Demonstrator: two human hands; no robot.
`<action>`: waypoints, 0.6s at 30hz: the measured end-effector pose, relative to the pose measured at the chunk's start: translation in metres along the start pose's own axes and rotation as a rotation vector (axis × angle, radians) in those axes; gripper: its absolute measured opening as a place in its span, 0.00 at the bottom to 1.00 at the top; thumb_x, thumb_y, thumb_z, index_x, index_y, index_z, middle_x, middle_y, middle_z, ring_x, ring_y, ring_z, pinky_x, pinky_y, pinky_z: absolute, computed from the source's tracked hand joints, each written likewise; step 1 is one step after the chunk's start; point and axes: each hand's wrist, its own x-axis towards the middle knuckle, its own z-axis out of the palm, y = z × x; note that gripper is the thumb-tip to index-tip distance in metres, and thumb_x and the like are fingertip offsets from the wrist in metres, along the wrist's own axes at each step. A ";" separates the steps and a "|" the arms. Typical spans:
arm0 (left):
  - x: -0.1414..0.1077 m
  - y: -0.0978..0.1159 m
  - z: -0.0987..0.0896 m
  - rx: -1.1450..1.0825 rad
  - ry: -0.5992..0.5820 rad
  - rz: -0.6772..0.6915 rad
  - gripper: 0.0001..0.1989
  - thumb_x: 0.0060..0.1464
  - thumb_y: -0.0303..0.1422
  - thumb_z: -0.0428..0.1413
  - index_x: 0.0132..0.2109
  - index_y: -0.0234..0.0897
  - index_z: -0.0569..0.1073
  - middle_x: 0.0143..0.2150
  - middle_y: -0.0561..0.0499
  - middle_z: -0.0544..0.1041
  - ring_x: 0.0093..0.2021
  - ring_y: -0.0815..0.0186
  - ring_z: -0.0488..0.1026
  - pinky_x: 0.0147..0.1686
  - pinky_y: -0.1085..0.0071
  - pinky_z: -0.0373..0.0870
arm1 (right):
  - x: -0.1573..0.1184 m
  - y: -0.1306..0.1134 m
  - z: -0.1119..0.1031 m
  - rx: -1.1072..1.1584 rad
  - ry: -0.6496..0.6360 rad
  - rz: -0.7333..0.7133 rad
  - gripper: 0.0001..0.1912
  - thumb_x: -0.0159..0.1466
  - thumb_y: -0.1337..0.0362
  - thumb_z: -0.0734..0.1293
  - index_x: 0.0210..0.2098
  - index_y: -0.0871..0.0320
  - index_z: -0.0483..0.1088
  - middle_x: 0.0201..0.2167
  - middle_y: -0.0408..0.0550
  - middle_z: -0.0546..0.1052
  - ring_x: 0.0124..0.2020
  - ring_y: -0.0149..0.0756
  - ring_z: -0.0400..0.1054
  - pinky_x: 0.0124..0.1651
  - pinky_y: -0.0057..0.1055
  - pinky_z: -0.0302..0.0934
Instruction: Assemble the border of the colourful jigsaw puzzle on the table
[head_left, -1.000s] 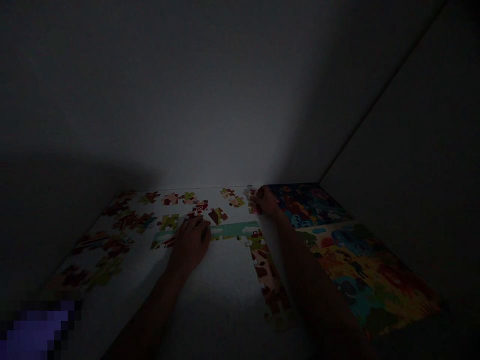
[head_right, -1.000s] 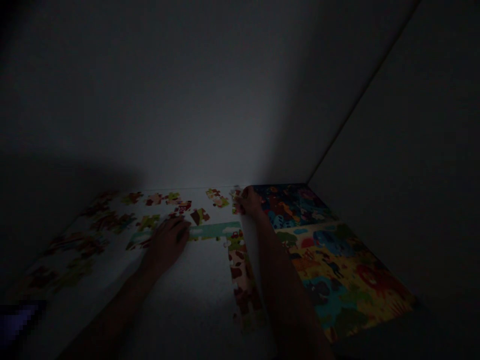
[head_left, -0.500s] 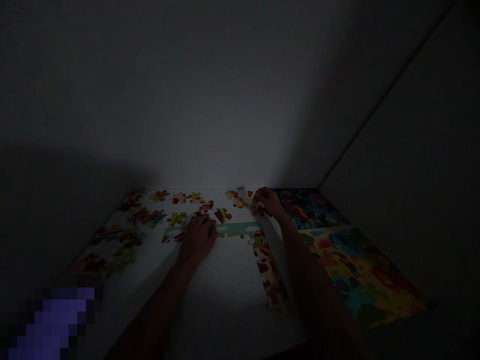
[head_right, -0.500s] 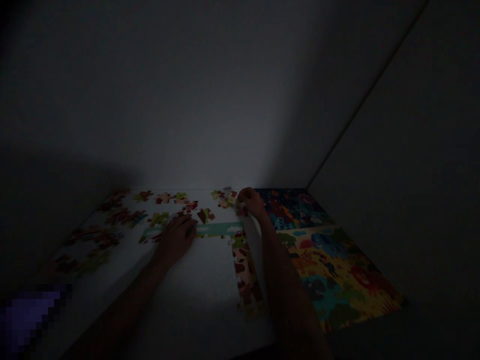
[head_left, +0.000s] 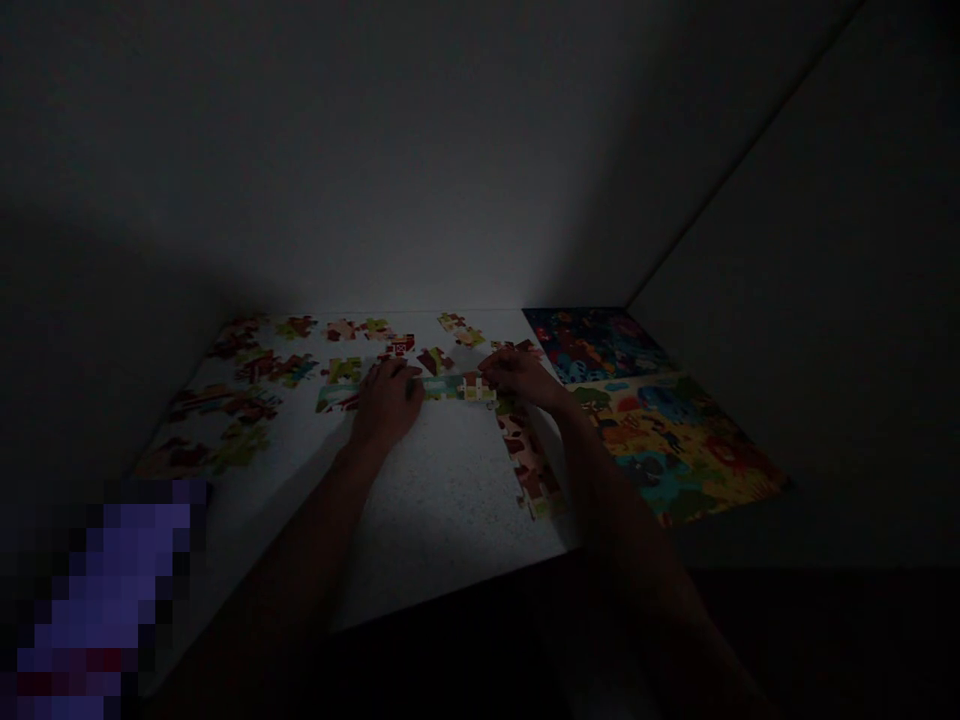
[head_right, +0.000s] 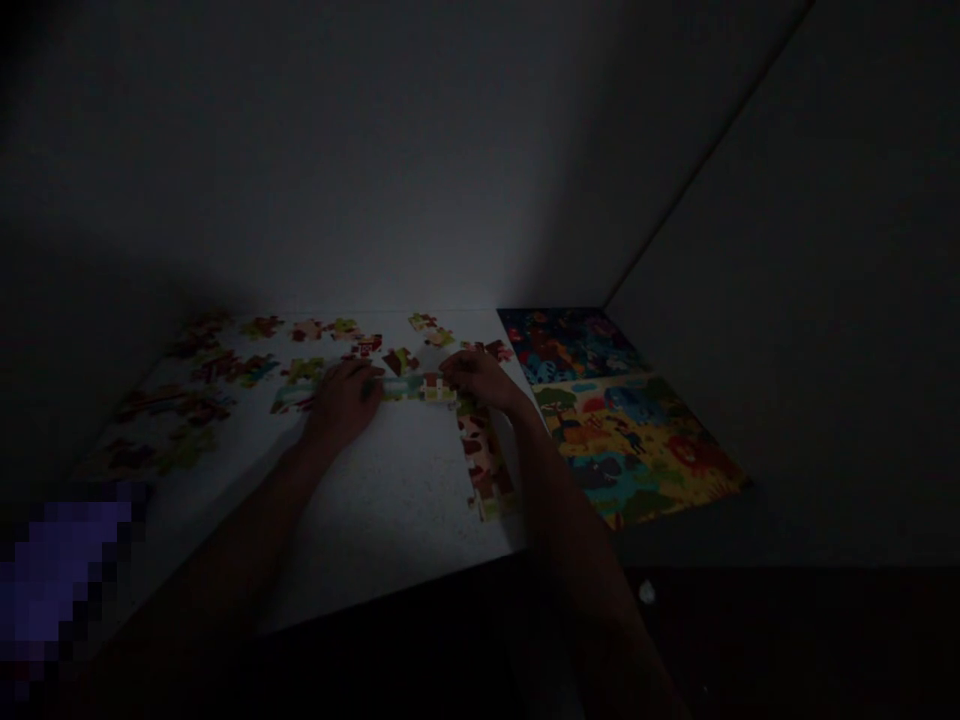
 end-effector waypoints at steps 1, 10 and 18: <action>0.000 0.000 -0.001 0.007 0.016 0.007 0.16 0.59 0.32 0.49 0.49 0.36 0.77 0.56 0.41 0.71 0.59 0.51 0.66 0.62 0.53 0.61 | -0.001 0.001 0.002 0.002 -0.018 0.000 0.13 0.54 0.57 0.70 0.35 0.59 0.73 0.29 0.43 0.76 0.31 0.30 0.68 0.35 0.27 0.61; -0.012 0.019 -0.012 -0.108 -0.120 0.250 0.22 0.62 0.40 0.50 0.61 0.40 0.67 0.60 0.45 0.69 0.63 0.56 0.63 0.65 0.55 0.59 | 0.001 0.000 0.010 0.019 -0.064 -0.021 0.07 0.55 0.63 0.69 0.33 0.58 0.71 0.27 0.42 0.77 0.29 0.30 0.69 0.35 0.28 0.63; -0.022 0.032 -0.012 -0.173 -0.255 0.275 0.34 0.54 0.43 0.61 0.65 0.43 0.60 0.65 0.45 0.63 0.65 0.56 0.61 0.64 0.58 0.60 | -0.002 -0.004 0.012 0.087 -0.111 -0.023 0.05 0.57 0.65 0.68 0.32 0.57 0.67 0.27 0.41 0.76 0.29 0.30 0.69 0.35 0.27 0.63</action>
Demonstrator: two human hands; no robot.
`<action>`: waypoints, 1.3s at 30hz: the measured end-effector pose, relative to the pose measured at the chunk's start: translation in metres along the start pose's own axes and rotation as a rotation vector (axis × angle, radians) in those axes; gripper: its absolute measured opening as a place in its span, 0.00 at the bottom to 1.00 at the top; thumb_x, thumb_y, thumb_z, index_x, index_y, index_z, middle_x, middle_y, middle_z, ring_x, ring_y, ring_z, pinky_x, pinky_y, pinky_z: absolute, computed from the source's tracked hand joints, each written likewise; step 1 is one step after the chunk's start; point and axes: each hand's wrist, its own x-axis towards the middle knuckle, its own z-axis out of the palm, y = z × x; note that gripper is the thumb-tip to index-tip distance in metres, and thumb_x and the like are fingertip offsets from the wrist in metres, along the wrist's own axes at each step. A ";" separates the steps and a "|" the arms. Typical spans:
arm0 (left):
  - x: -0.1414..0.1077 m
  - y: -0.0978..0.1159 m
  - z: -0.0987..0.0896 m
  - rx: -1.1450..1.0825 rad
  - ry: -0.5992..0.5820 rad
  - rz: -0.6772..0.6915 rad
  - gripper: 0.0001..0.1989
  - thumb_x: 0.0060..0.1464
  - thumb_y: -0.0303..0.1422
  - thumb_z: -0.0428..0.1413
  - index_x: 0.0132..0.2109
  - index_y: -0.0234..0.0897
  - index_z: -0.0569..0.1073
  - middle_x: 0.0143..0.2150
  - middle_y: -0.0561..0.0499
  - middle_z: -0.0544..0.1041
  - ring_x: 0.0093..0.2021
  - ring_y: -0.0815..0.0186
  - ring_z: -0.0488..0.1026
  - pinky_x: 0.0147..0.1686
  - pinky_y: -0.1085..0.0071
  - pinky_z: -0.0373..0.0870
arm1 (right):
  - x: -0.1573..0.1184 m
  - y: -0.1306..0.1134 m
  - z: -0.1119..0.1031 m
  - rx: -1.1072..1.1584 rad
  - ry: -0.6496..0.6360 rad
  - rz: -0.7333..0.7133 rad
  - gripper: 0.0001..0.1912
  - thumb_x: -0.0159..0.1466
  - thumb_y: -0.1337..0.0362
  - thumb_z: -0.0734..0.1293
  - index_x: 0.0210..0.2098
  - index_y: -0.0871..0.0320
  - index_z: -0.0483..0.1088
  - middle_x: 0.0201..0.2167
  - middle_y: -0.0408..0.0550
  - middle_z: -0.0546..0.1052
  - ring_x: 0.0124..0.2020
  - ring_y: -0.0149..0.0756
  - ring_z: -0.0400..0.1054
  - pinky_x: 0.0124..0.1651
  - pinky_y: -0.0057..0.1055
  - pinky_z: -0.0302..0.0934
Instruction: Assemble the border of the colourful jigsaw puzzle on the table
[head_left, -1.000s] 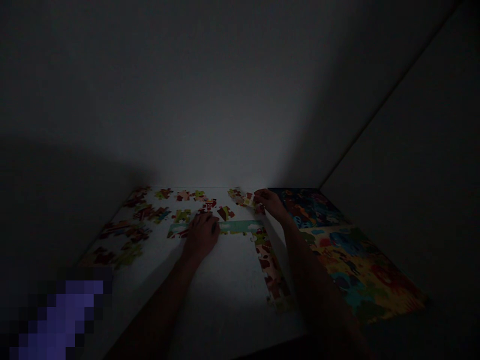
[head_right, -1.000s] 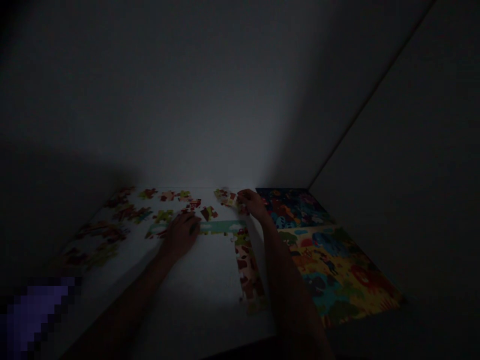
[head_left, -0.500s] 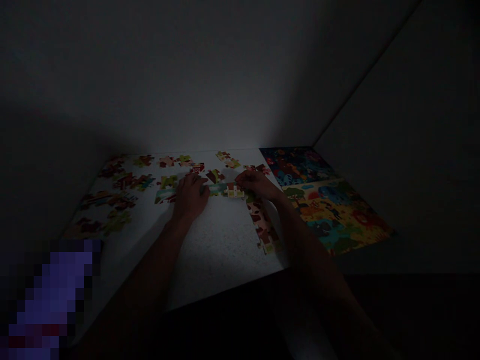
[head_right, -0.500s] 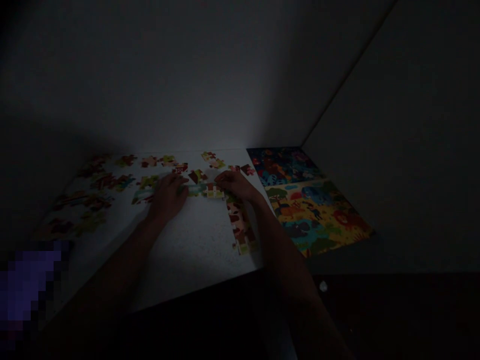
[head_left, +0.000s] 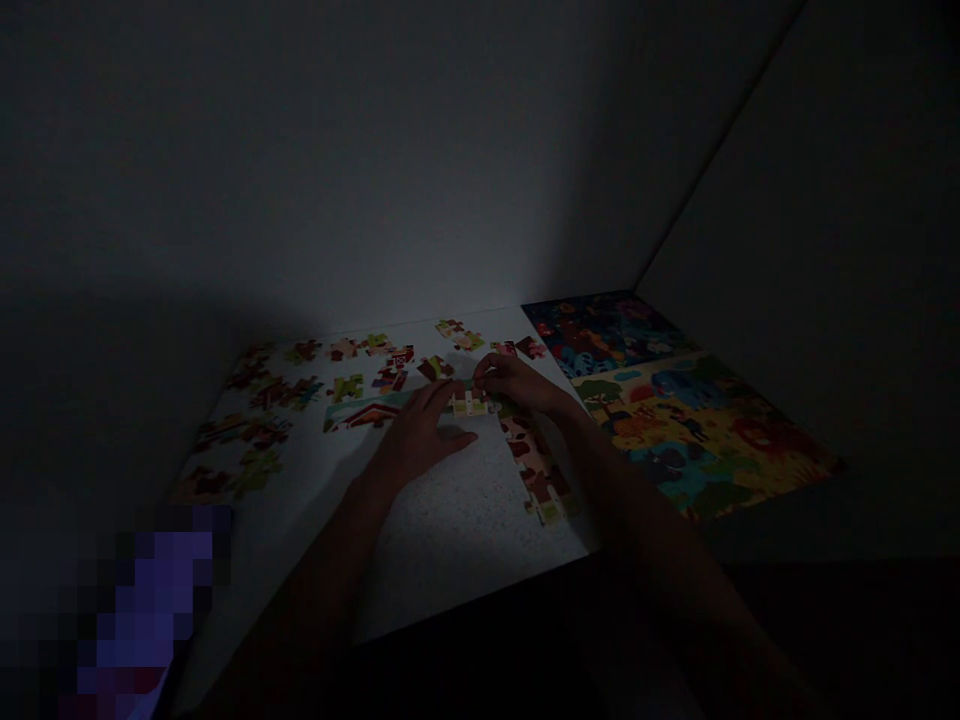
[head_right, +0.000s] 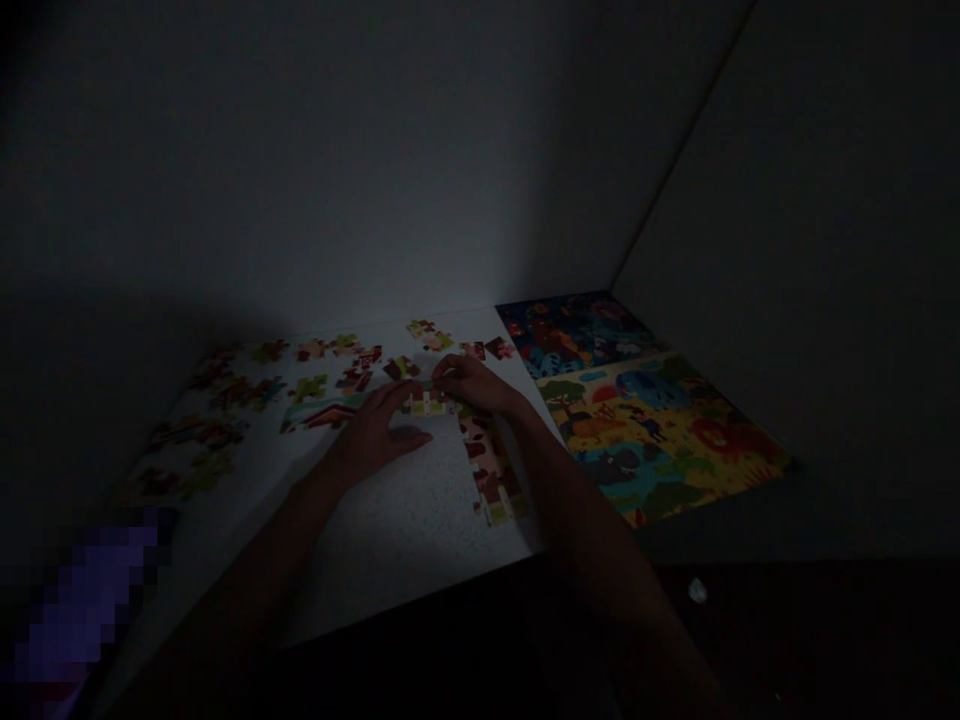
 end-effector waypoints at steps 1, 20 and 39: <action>0.000 0.000 0.001 0.007 -0.004 -0.001 0.35 0.54 0.42 0.62 0.65 0.42 0.60 0.65 0.44 0.63 0.65 0.55 0.61 0.64 0.57 0.60 | 0.000 0.000 0.001 0.007 -0.013 -0.001 0.05 0.57 0.65 0.68 0.32 0.57 0.67 0.27 0.42 0.77 0.29 0.30 0.70 0.36 0.28 0.63; 0.001 0.004 -0.001 0.009 -0.031 0.025 0.22 0.59 0.37 0.58 0.59 0.40 0.68 0.57 0.47 0.73 0.58 0.57 0.69 0.60 0.58 0.66 | 0.007 0.019 -0.006 -0.289 0.228 -0.130 0.04 0.57 0.64 0.65 0.31 0.58 0.68 0.29 0.43 0.74 0.32 0.32 0.67 0.38 0.29 0.60; -0.047 0.046 0.013 0.067 -0.041 0.141 0.23 0.59 0.40 0.57 0.59 0.40 0.68 0.52 0.46 0.72 0.53 0.57 0.69 0.55 0.58 0.69 | 0.013 0.029 -0.006 -0.891 0.257 -0.092 0.12 0.64 0.57 0.67 0.41 0.58 0.77 0.43 0.52 0.76 0.49 0.42 0.65 0.53 0.37 0.55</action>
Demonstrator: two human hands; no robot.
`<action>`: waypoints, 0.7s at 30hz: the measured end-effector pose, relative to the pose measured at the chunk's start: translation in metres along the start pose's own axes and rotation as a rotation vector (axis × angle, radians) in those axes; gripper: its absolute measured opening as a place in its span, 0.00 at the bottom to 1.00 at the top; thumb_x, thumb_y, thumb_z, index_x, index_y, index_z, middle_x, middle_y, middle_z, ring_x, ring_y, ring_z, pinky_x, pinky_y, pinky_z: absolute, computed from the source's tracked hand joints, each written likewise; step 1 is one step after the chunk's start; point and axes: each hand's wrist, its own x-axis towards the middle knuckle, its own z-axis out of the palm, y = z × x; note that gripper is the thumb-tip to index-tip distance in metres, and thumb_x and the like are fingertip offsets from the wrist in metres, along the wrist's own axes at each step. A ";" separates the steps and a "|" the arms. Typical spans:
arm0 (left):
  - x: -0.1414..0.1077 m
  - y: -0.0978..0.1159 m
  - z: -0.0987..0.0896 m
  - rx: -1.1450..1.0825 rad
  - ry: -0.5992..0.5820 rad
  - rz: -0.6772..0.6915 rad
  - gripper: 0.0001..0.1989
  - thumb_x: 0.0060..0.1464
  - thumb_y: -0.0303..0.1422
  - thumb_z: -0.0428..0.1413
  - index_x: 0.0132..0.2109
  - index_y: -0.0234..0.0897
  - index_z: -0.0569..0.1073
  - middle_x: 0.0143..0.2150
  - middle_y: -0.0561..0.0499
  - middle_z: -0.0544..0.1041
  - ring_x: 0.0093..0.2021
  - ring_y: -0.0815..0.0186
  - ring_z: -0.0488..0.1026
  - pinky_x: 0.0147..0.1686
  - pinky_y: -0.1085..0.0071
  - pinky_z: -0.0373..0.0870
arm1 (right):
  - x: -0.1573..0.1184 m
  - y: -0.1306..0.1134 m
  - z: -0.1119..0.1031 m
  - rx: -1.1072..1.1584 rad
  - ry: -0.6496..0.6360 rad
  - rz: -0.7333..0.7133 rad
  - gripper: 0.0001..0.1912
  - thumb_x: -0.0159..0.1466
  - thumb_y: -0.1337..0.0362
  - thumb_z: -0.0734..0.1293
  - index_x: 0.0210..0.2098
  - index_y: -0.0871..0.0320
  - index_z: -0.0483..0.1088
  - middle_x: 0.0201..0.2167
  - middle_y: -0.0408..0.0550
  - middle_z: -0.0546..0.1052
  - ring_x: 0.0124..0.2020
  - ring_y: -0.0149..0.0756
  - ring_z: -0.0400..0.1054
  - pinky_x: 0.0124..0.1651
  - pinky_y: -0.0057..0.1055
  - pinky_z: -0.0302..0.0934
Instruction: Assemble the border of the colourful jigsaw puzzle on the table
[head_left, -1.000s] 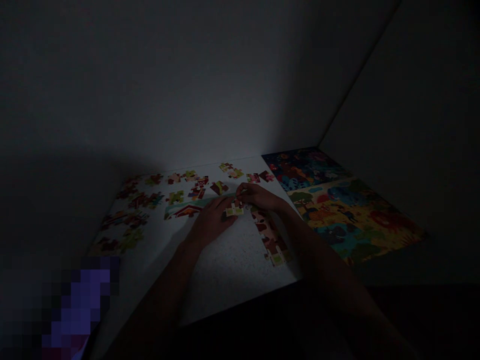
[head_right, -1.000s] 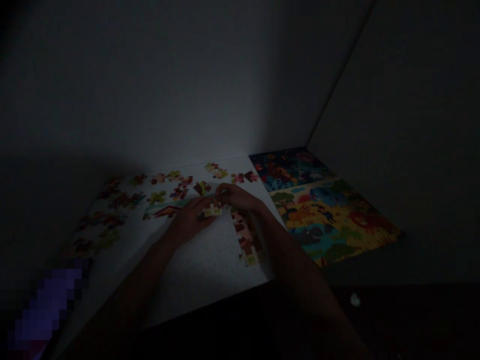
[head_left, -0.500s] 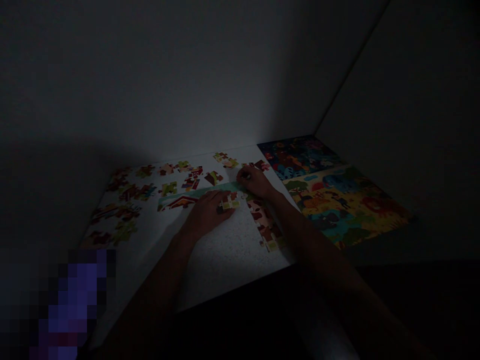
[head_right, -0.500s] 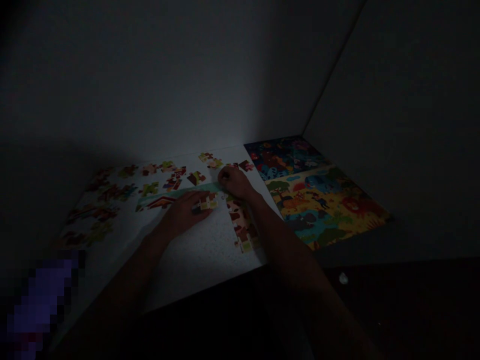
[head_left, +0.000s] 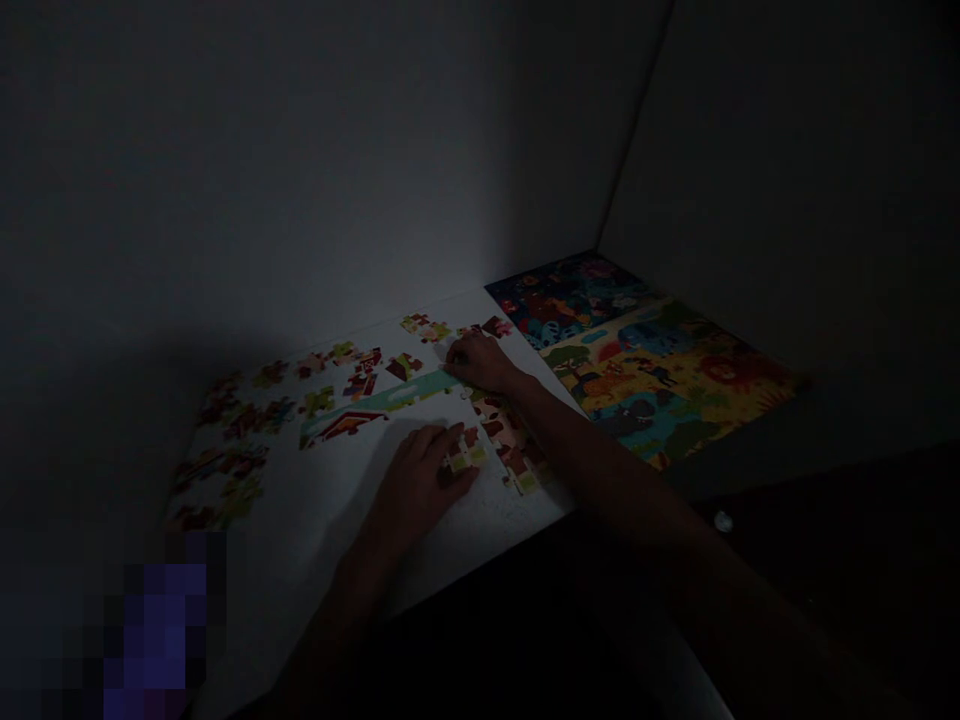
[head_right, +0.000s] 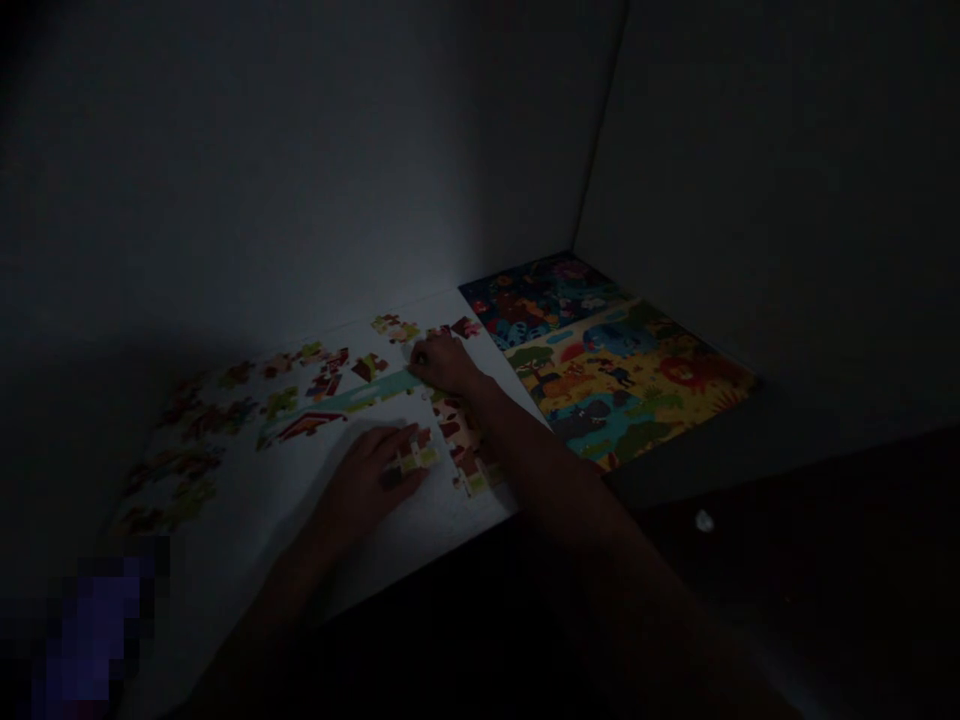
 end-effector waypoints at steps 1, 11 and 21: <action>-0.006 0.004 0.003 -0.001 0.003 -0.009 0.23 0.59 0.41 0.57 0.60 0.41 0.68 0.52 0.46 0.72 0.52 0.57 0.69 0.54 0.59 0.70 | 0.000 -0.001 -0.001 0.000 -0.005 0.010 0.12 0.64 0.57 0.67 0.41 0.58 0.77 0.44 0.52 0.76 0.49 0.43 0.65 0.52 0.37 0.55; -0.039 0.040 0.014 0.088 0.084 -0.044 0.22 0.60 0.40 0.56 0.60 0.43 0.69 0.51 0.46 0.73 0.50 0.57 0.69 0.52 0.58 0.71 | -0.003 -0.006 -0.006 0.013 -0.029 0.028 0.12 0.65 0.59 0.66 0.42 0.59 0.77 0.44 0.52 0.77 0.52 0.44 0.64 0.54 0.38 0.54; -0.042 0.060 0.015 0.102 0.080 -0.026 0.19 0.64 0.40 0.52 0.61 0.43 0.69 0.52 0.46 0.73 0.52 0.57 0.68 0.53 0.57 0.70 | 0.000 -0.003 -0.001 0.021 -0.009 0.031 0.13 0.64 0.57 0.67 0.42 0.59 0.76 0.45 0.54 0.76 0.51 0.45 0.65 0.56 0.41 0.53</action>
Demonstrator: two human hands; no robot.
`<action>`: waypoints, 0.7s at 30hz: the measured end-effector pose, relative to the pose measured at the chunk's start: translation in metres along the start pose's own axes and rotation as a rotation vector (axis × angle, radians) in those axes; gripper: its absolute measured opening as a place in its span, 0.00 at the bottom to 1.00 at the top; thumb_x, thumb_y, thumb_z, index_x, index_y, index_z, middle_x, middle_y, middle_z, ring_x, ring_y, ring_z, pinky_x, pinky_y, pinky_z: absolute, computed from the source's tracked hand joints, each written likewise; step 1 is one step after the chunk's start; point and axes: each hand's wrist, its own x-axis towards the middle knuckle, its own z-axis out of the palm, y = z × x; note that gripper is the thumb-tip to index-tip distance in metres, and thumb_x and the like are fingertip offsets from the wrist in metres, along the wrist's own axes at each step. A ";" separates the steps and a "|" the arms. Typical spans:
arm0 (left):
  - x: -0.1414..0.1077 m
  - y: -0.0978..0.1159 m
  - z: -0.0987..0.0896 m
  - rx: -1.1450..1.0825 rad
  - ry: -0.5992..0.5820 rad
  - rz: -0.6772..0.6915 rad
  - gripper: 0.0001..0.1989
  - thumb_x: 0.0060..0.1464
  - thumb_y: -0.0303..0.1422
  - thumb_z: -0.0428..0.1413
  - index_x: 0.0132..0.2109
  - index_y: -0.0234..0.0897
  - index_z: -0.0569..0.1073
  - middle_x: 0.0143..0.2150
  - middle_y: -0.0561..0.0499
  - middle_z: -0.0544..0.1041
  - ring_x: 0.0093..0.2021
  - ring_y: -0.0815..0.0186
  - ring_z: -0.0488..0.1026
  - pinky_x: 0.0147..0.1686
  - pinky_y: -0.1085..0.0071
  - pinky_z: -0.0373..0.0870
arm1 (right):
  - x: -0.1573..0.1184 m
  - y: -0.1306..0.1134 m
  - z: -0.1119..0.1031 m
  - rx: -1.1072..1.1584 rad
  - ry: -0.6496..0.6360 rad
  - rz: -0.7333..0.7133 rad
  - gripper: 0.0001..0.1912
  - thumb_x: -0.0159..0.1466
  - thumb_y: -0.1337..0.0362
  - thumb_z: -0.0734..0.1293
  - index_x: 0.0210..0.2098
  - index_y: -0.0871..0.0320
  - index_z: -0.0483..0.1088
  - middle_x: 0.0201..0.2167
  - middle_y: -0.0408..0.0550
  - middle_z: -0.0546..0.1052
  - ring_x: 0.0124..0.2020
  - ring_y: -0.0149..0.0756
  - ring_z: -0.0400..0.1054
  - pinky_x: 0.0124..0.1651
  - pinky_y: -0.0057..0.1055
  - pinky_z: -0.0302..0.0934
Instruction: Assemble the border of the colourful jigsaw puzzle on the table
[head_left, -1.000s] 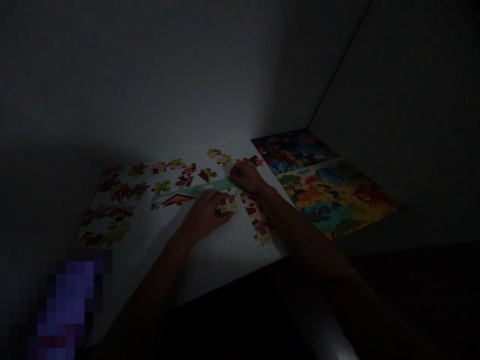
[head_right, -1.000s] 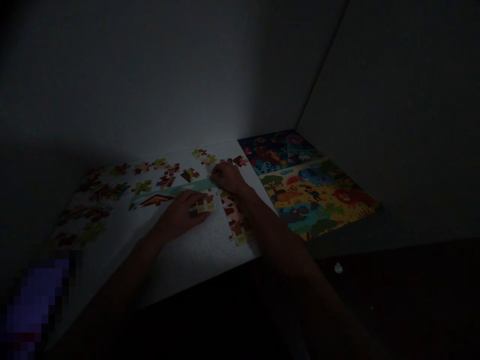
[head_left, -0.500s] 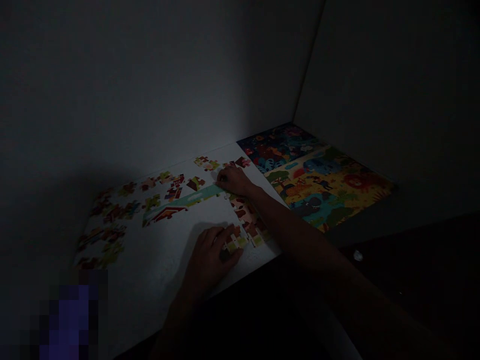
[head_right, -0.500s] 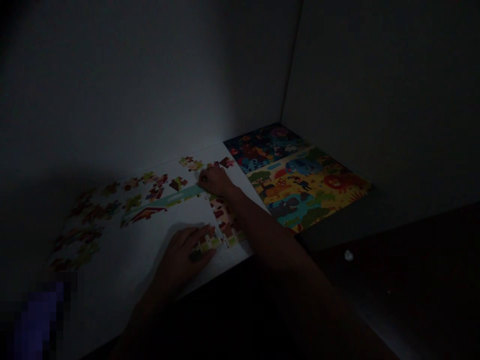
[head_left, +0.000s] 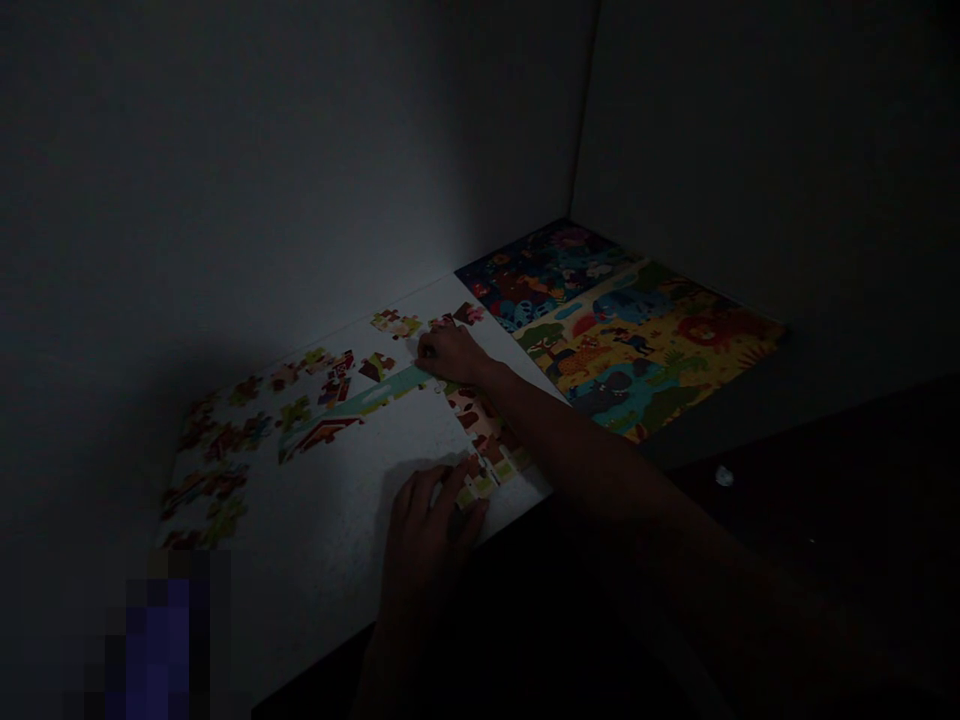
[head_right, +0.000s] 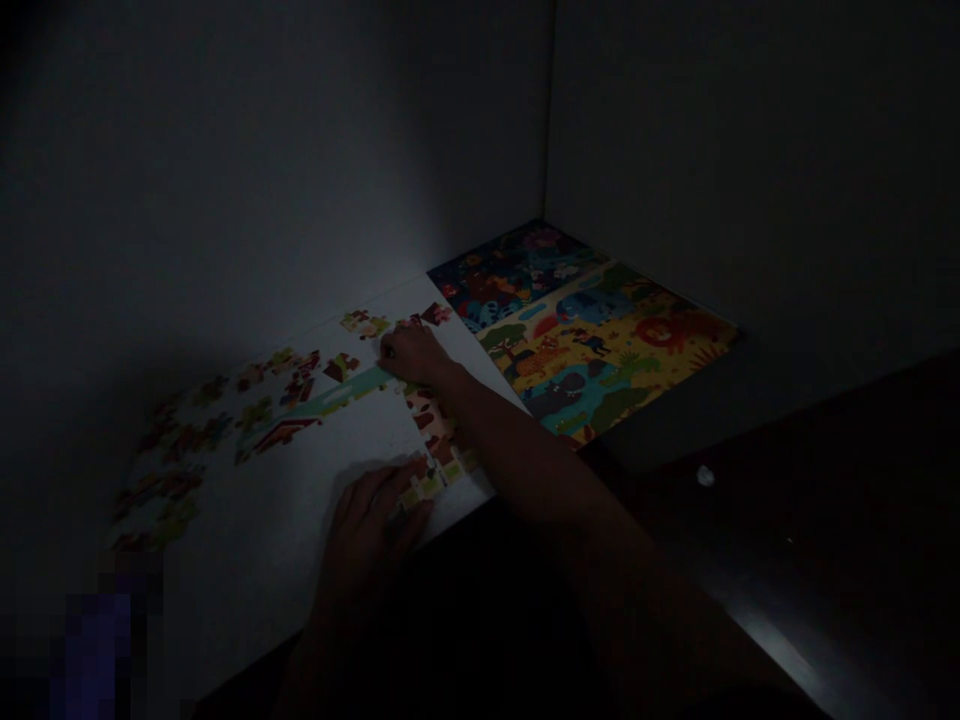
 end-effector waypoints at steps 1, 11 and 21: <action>0.000 0.001 0.000 -0.002 -0.002 0.008 0.19 0.64 0.39 0.52 0.61 0.44 0.68 0.52 0.46 0.73 0.52 0.57 0.68 0.53 0.57 0.69 | 0.000 0.000 0.000 0.002 0.001 0.000 0.13 0.64 0.58 0.67 0.42 0.59 0.76 0.45 0.54 0.76 0.51 0.45 0.65 0.56 0.41 0.53; 0.004 0.006 -0.005 0.000 -0.011 0.001 0.18 0.62 0.35 0.55 0.59 0.45 0.71 0.51 0.46 0.73 0.50 0.57 0.70 0.52 0.57 0.71 | -0.002 -0.002 -0.001 0.018 0.005 0.000 0.12 0.64 0.59 0.66 0.42 0.59 0.77 0.44 0.54 0.76 0.52 0.45 0.64 0.56 0.41 0.53; 0.003 0.009 -0.005 -0.005 -0.028 -0.016 0.19 0.62 0.34 0.55 0.60 0.43 0.70 0.52 0.46 0.72 0.52 0.57 0.68 0.54 0.57 0.69 | -0.002 0.000 0.000 0.023 -0.006 0.011 0.12 0.64 0.58 0.66 0.41 0.59 0.76 0.44 0.53 0.76 0.51 0.45 0.65 0.55 0.41 0.54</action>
